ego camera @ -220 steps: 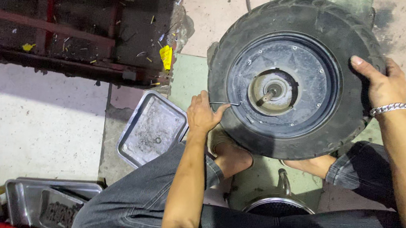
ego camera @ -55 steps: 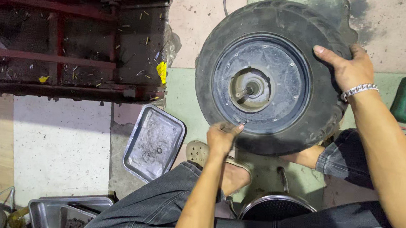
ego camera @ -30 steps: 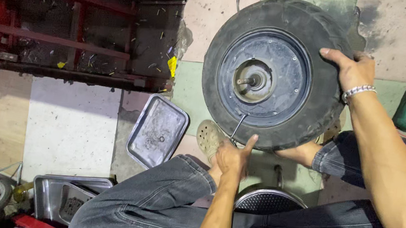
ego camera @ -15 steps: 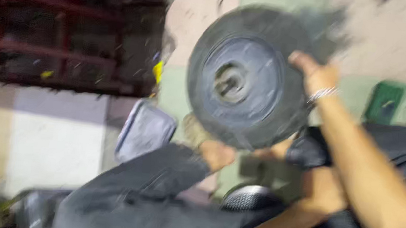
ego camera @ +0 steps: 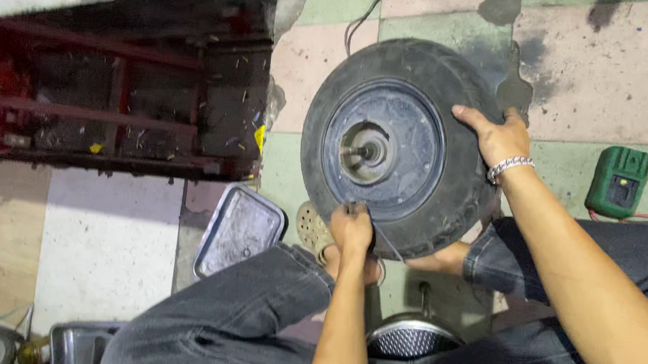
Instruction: The person uses a metal tool to pry and remove the tire from the rim, then removes small metal pieces from the tire's inner surface. The tire is flipped and manipulated to access different areas.
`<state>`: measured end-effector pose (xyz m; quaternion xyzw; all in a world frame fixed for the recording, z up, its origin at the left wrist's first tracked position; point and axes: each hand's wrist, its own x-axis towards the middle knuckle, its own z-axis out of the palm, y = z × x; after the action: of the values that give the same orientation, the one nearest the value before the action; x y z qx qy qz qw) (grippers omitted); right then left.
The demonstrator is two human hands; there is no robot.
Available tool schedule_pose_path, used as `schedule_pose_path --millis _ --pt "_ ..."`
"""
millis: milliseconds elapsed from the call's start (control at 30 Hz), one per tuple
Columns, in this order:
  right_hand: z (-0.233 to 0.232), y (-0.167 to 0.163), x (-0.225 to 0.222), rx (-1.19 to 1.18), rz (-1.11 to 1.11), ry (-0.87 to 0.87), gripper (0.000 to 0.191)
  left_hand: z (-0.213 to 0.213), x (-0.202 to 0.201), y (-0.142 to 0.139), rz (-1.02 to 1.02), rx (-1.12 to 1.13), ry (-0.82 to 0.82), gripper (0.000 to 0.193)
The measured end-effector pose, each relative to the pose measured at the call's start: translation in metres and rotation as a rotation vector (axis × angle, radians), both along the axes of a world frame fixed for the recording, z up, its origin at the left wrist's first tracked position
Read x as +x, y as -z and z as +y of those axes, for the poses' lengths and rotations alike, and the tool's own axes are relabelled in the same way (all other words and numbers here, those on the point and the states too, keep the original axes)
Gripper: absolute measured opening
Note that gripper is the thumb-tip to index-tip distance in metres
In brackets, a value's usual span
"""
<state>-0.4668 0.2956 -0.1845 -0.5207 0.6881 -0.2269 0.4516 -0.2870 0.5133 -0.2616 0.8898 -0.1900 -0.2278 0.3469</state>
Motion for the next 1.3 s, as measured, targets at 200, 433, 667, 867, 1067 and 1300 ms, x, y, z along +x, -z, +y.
schedule_pose_path --millis 200,433,667,867,1067,1300 --pt "0.007 -0.008 -0.001 0.004 -0.018 -0.007 0.100 0.019 -0.010 -0.034 -0.039 -0.259 0.333 0.022" --pt "0.009 -0.011 0.001 -0.001 -0.012 -0.017 0.094 0.004 -0.020 -0.052 -0.238 -0.224 0.582 0.016" --pt "0.008 -0.012 0.000 0.029 -0.116 0.003 0.091 0.002 -0.021 -0.051 -0.264 -0.190 0.609 0.016" --pt "0.007 -0.012 0.002 0.041 -0.115 0.011 0.090 -0.004 -0.018 -0.041 -0.359 -0.084 0.709 0.016" --pt "0.005 -0.013 0.002 0.001 -0.065 -0.006 0.092 -0.002 0.007 -0.034 -0.530 -0.273 1.170 0.020" --pt "0.007 -0.002 -0.005 0.009 -0.050 0.005 0.095 -0.008 0.011 -0.037 -0.449 -0.180 1.156 0.021"
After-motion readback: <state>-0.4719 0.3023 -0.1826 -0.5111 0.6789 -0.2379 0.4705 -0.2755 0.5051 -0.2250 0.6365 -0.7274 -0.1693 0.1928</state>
